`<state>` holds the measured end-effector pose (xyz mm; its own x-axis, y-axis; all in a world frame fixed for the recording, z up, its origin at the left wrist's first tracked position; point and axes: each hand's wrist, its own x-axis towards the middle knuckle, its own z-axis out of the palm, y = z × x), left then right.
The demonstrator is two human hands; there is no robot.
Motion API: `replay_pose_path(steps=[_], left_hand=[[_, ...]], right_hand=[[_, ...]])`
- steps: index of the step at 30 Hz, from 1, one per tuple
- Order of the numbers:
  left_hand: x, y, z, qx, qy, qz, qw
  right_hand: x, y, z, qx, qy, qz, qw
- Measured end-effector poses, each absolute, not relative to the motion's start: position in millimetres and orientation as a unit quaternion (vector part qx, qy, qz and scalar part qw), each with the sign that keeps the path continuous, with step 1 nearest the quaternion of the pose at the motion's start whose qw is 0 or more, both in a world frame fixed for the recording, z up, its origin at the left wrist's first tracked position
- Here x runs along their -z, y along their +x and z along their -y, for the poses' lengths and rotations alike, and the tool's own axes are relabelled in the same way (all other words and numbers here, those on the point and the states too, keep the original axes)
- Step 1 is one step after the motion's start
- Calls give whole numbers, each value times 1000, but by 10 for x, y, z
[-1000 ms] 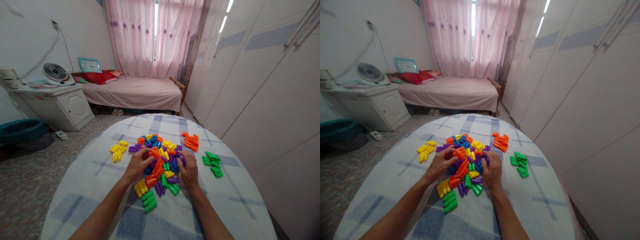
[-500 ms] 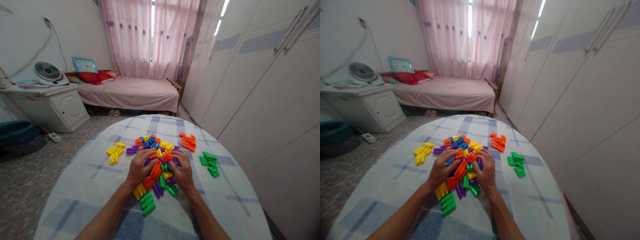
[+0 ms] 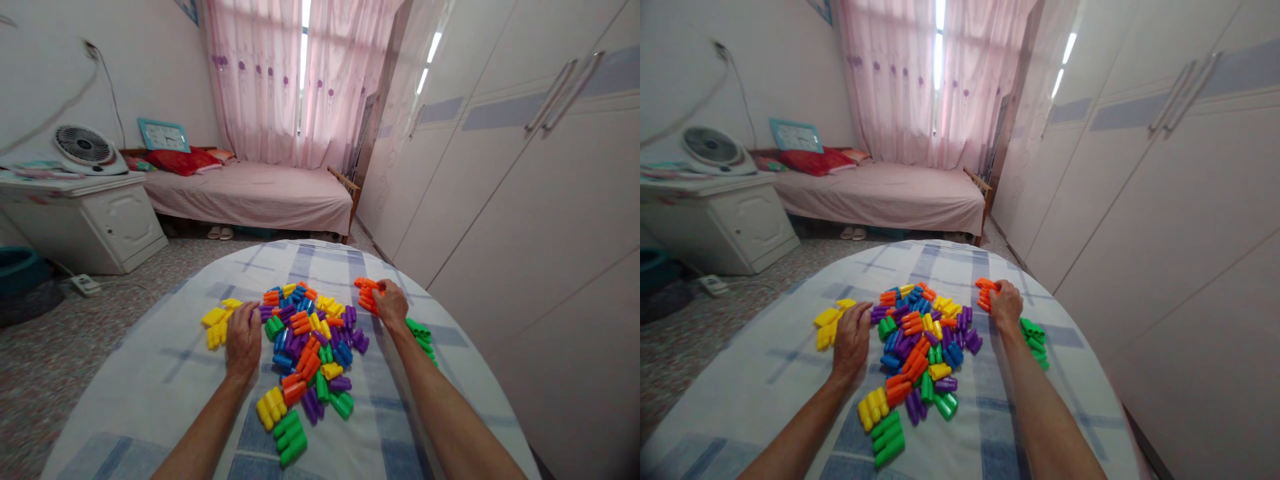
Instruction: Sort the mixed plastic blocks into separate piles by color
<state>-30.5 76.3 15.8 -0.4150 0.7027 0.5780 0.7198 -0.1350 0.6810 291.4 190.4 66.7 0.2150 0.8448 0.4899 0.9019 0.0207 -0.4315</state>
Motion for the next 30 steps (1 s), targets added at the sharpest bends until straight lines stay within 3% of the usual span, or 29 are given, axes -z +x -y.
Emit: replay_pose_path(steps=[9, 13, 16, 19, 24, 30], left_hand=[[-83, -275, -807, 494, -560, 665, -21], [-88, -276, -812, 489, -559, 669, -20], [-104, -273, -809, 491, -557, 669, -18], [-105, -272, -807, 489, -556, 671, -20], [-81, -284, -819, 490, -556, 671, -17], [-84, -281, -823, 491, -555, 671, -26]], right_hand=[[-518, 2839, -1971, 86, -673, 687, 259], [-552, 2778, -1784, 70, -634, 704, 312], [-598, 2714, -1577, 4, -517, 774, 366], [-593, 2622, -1382, -63, -431, 834, 338], [-489, 2469, -1246, -64, -439, 849, 287], [-509, 2569, -1457, -10, -488, 793, 364]])
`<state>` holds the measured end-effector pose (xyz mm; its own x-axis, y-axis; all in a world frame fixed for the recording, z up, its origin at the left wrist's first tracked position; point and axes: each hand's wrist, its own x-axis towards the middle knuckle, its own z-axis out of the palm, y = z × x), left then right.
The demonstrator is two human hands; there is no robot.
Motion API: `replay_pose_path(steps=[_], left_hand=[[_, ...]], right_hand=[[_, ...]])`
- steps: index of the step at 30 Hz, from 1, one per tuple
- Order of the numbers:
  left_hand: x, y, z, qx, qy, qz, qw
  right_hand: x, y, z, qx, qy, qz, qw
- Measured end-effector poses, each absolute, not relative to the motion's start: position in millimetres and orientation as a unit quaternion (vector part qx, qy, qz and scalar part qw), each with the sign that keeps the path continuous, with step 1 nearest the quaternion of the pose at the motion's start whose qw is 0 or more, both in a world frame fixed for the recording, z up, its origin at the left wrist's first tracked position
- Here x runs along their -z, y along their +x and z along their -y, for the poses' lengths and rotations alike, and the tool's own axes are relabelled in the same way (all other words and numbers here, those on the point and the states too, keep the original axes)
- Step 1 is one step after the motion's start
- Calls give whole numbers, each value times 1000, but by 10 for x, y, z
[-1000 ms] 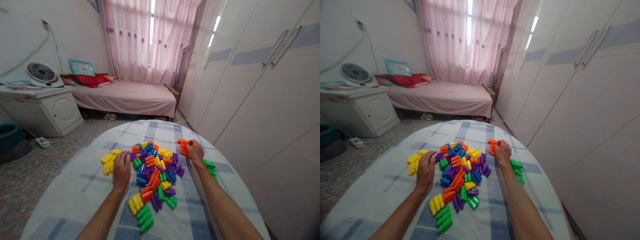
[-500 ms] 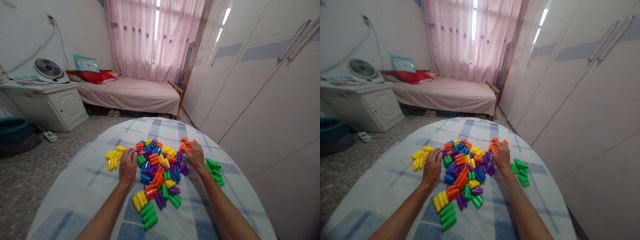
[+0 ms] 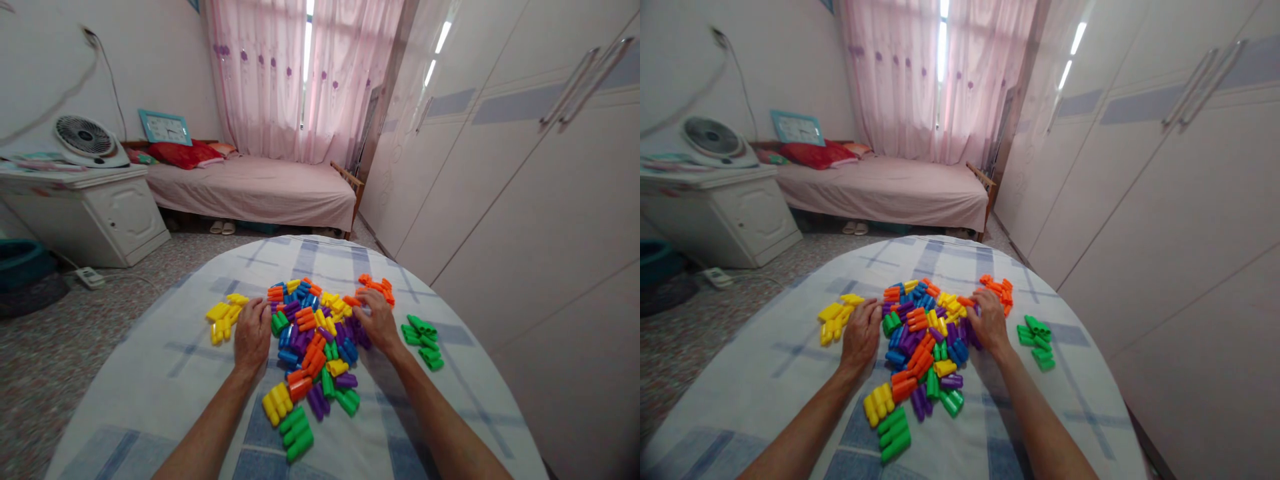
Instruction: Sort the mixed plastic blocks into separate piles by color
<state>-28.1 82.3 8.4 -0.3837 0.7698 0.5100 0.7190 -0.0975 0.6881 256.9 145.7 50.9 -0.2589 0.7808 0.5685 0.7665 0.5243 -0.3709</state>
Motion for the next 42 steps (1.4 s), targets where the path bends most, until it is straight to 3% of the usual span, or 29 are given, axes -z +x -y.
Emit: replay_pose_path(steps=[3, 7, 13, 18, 25, 31, 36, 42], left_hand=[[-97, -271, -820, -487, 556, -674, 23], [-117, -261, -814, -488, 556, -672, 22], [-104, -265, -815, -487, 560, -669, 18], [-102, -270, -815, -481, 556, -677, 20], [-148, -262, -810, -473, 565, -676, 7], [-137, -277, -808, -467, 567, -678, -1], [-108, -296, -829, -465, 575, -673, -12], [-101, -303, -846, -461, 571, -679, -21]], right_hand=[[-589, 2648, -1696, 37, -547, 746, 379], [-651, 2621, -2005, 75, -604, 721, 331], [-636, 2539, -2103, 74, -602, 735, 304], [-582, 2594, -1703, 34, -601, 725, 334], [-377, 2509, -1234, -86, -638, 707, 294], [-425, 2497, -1268, -154, -656, 654, 344], [-499, 2817, -904, -130, -606, 684, 384], [-439, 3363, -218, -77, -615, 701, 353]])
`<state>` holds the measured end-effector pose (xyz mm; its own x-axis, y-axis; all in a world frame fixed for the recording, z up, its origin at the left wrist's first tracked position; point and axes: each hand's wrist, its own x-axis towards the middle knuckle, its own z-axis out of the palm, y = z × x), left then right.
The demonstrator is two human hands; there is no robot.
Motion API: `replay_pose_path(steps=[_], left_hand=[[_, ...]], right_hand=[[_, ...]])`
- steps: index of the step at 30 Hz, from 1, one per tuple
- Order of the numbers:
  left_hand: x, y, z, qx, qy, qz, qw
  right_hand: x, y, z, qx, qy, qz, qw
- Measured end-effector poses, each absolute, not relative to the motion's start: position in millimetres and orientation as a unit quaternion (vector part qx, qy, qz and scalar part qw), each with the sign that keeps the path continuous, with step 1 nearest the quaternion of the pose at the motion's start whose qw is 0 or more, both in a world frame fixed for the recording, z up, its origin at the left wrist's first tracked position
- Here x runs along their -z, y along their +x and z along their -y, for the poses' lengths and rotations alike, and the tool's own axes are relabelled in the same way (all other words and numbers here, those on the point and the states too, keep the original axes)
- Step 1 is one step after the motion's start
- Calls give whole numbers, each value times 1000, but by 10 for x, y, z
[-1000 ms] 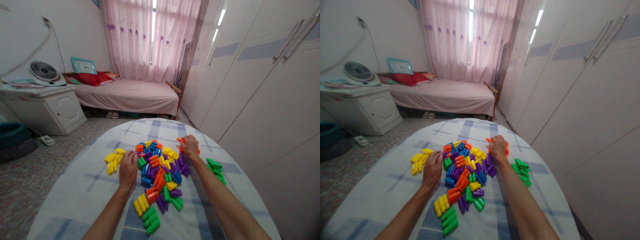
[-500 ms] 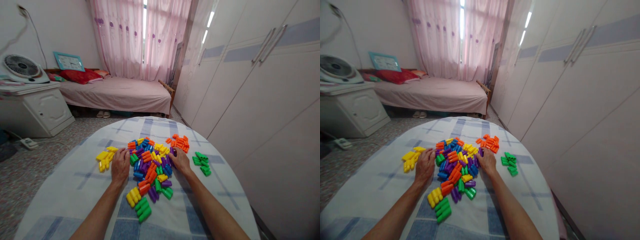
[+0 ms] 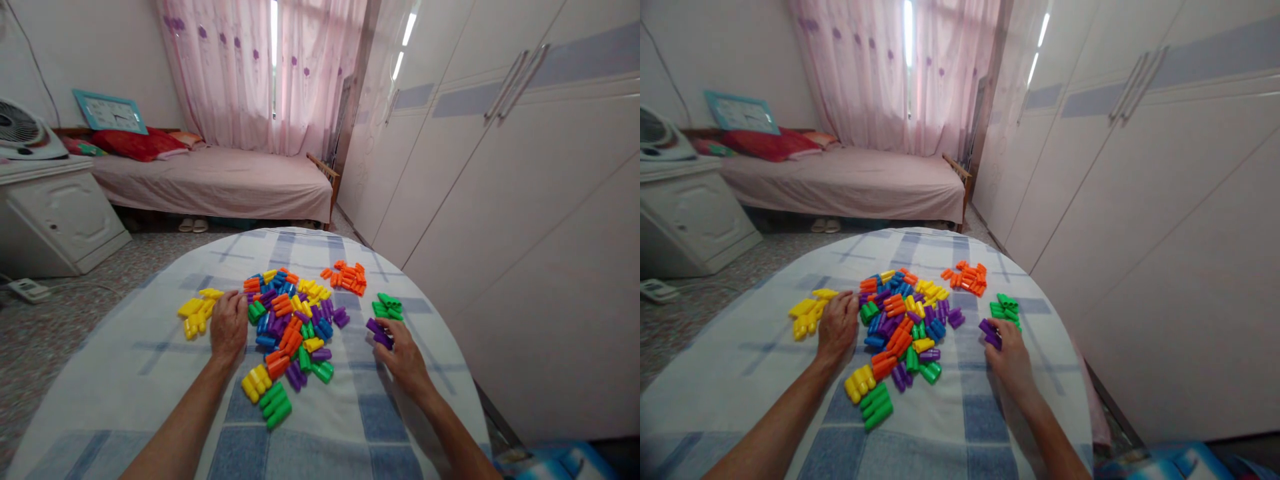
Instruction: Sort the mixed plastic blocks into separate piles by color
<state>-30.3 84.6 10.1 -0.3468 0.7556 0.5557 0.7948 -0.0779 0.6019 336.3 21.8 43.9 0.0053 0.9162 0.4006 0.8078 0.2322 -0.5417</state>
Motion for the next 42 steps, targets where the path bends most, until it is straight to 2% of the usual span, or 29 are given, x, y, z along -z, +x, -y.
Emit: replay_pose_path(steps=[7, 14, 19, 23, 28, 42], left_hand=[[-104, -315, -842, 457, -572, 681, 19], [-99, -314, -835, 458, -571, 681, 18], [-78, -322, -840, 457, -568, 684, 8], [-75, -331, -836, 458, -570, 683, -6], [-98, -315, -820, 465, -568, 679, -25], [-106, -286, -794, 470, -562, 679, -47]], right_hand=[[-305, 3544, 3, -45, -640, 712, 285], [-521, 3701, -415, 33, -679, 646, 348], [-726, 3476, -1128, -22, -645, 658, 387], [-664, 3013, -1595, -79, -698, 637, 319], [-469, 2707, -1859, -71, -812, 520, 255], [-390, 2184, -2387, -65, -794, 532, 287]])
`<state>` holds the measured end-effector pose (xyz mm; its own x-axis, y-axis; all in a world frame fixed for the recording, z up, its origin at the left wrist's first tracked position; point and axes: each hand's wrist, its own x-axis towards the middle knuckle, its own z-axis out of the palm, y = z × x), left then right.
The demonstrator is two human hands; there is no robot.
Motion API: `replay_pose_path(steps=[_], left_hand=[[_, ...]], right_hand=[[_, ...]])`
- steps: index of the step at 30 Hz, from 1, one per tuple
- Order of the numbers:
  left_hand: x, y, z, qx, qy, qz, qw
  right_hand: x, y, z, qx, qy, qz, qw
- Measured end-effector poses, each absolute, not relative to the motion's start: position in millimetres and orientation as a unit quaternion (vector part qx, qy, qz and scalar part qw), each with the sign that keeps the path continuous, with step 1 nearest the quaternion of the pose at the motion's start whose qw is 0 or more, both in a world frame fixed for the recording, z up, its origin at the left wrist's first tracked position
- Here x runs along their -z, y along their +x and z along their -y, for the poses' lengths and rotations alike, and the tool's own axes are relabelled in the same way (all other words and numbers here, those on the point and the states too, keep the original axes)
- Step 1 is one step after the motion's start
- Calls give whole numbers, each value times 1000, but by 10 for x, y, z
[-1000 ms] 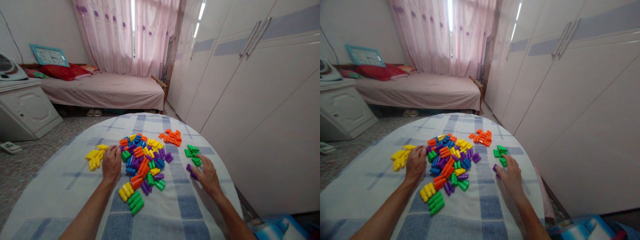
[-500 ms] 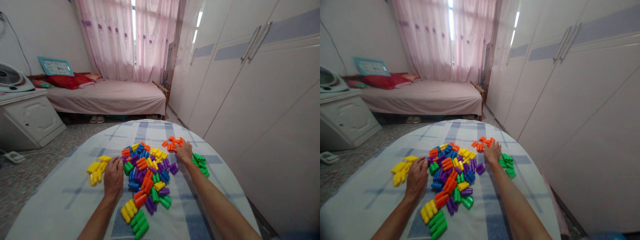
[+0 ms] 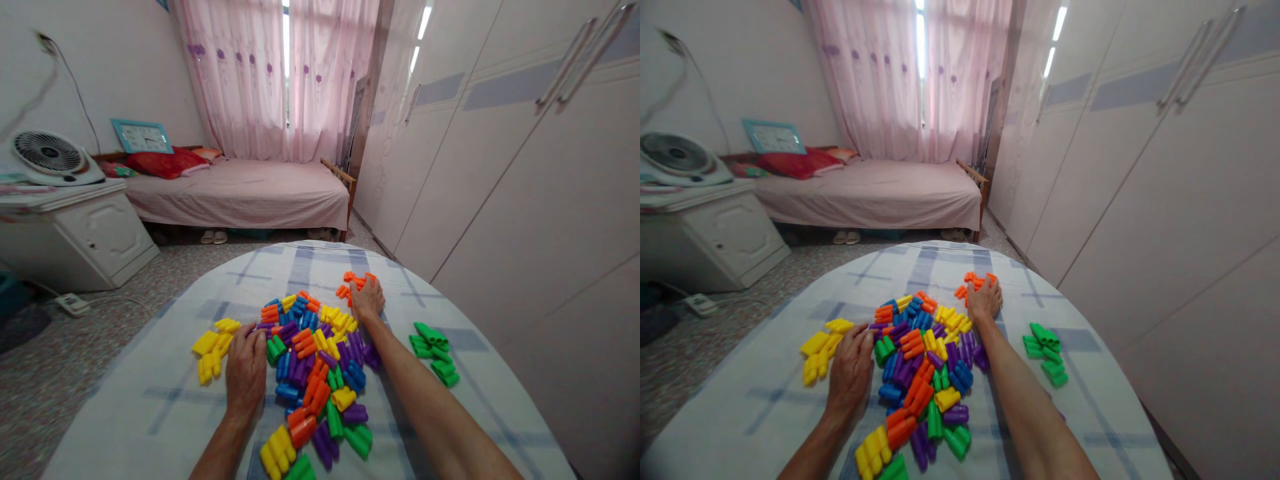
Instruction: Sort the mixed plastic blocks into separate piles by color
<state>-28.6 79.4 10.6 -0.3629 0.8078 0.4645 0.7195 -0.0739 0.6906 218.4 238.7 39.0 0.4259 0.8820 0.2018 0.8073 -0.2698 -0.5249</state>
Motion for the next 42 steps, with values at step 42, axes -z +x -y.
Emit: replay_pose_path(steps=[42], left_hand=[[-127, -301, -810, -438, 583, -685, 12]], right_hand=[[-23, 3638, -1161, -1, -711, 621, 330]])
